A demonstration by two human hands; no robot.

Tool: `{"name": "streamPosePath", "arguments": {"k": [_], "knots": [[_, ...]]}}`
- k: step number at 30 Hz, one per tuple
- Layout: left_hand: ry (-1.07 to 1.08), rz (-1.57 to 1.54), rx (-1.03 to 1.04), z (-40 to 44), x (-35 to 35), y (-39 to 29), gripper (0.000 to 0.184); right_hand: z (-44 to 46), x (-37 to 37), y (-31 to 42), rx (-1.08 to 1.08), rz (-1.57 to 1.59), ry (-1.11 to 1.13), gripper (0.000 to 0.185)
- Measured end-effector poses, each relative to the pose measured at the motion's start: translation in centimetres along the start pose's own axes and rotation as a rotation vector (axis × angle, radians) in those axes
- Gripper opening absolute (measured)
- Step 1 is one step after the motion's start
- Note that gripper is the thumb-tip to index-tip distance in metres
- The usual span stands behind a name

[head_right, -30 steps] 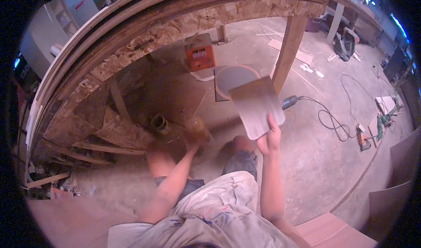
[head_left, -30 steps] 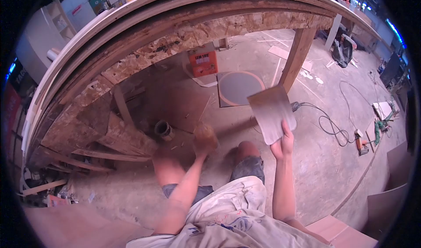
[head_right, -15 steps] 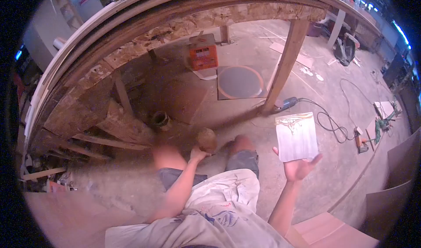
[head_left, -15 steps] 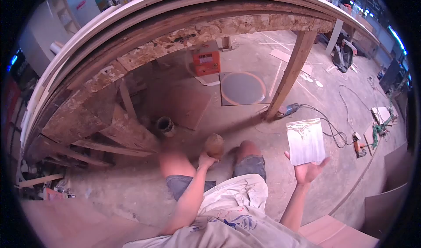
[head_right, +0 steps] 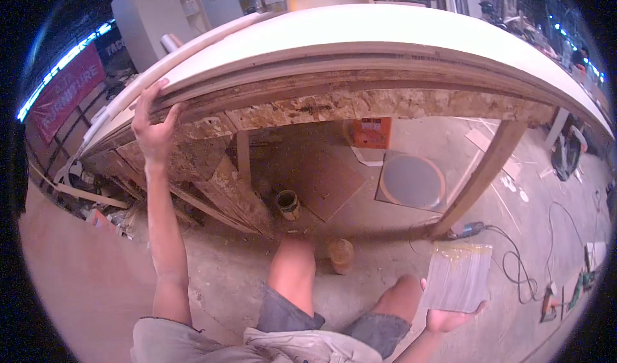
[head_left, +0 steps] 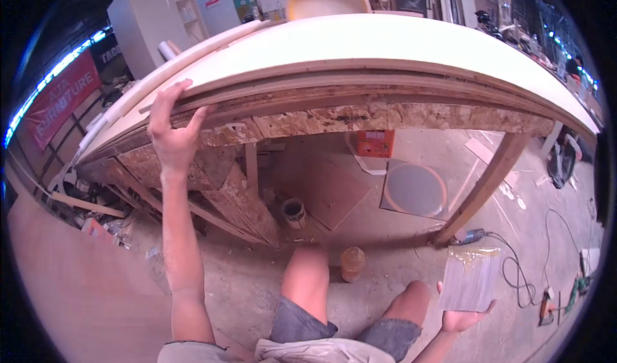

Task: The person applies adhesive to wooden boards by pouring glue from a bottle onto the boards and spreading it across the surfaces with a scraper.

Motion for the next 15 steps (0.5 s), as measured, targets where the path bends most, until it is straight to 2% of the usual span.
{"name": "streamPosePath", "arguments": {"k": [3,8,11,15], "knots": [[-0.115,-0.077,0.021,-0.6,0.8,0.0,0.031,-0.1,-1.5,-1.0,0.035,0.002,0.015,0.074],[-0.108,-0.108,0.027,-0.7,1.2,0.8,0.033,-0.8,-3.2,-3.0,0.06,0.146,-0.022,0.073],[-0.116,-0.106,0.006,-0.7,1.2,0.8,0.033,0.0,-1.7,-4.1,0.113,0.101,0.066,0.072],[-0.089,-0.095,0.005,-0.4,1.0,0.7,0.035,1.2,-0.4,-5.1,0.132,0.114,0.027,0.074]]}}
Point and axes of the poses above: each hand's wrist, its own z-axis towards the middle knuckle, its own x-axis out of the palm, y = z × x, the point moved 9 cm from there along z, towards the middle knuckle, and after that the axes turned 9 degrees about y, right-handed, at the moved point
